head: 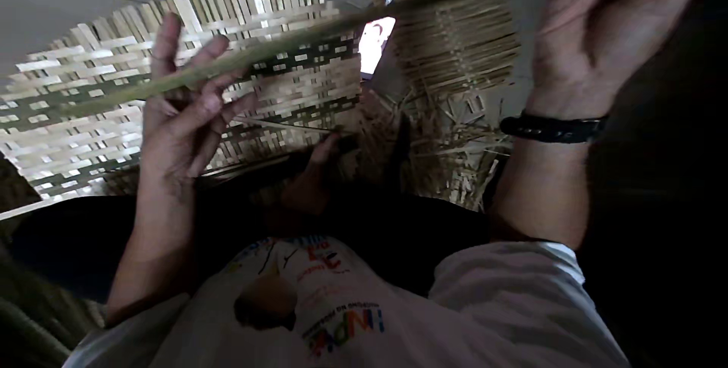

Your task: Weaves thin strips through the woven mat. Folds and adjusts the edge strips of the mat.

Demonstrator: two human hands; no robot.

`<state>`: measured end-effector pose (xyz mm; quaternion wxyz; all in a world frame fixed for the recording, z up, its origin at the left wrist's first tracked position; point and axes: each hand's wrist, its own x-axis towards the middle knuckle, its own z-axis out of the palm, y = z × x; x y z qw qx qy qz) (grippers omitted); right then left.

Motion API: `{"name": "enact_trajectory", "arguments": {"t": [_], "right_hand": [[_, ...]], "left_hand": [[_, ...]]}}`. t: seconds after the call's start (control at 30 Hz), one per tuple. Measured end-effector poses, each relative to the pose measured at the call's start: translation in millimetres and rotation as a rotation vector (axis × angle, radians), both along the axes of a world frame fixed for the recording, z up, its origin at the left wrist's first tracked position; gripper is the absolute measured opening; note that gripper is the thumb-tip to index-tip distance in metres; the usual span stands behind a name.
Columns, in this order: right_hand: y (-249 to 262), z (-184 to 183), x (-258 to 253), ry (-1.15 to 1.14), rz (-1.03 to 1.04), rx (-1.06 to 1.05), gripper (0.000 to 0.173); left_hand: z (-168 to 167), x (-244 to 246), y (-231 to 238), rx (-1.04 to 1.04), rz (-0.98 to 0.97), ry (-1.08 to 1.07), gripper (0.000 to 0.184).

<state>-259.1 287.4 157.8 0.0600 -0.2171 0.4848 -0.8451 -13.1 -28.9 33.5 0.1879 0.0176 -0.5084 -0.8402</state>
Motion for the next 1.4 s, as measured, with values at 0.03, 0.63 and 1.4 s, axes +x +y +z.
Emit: {"name": "enact_trajectory", "arguments": {"t": [0.03,0.63,1.4], "right_hand": [[0.9,-8.7,-2.7,-0.012,0.037,0.012,0.023],[88.9,-56.3,-31.3,0.095,-0.142,0.646,0.047],[-42.2,-118.4,74.6,-0.214,0.487,0.53,0.052]], "left_hand": [[1.0,2.1,-5.8,-0.002,0.013,0.039,0.105],[-43.0,0.1,13.9,0.157,0.48,-0.303,0.028],[-55.6,-7.7,51.8,0.607,0.214,-0.03,0.02]]}}
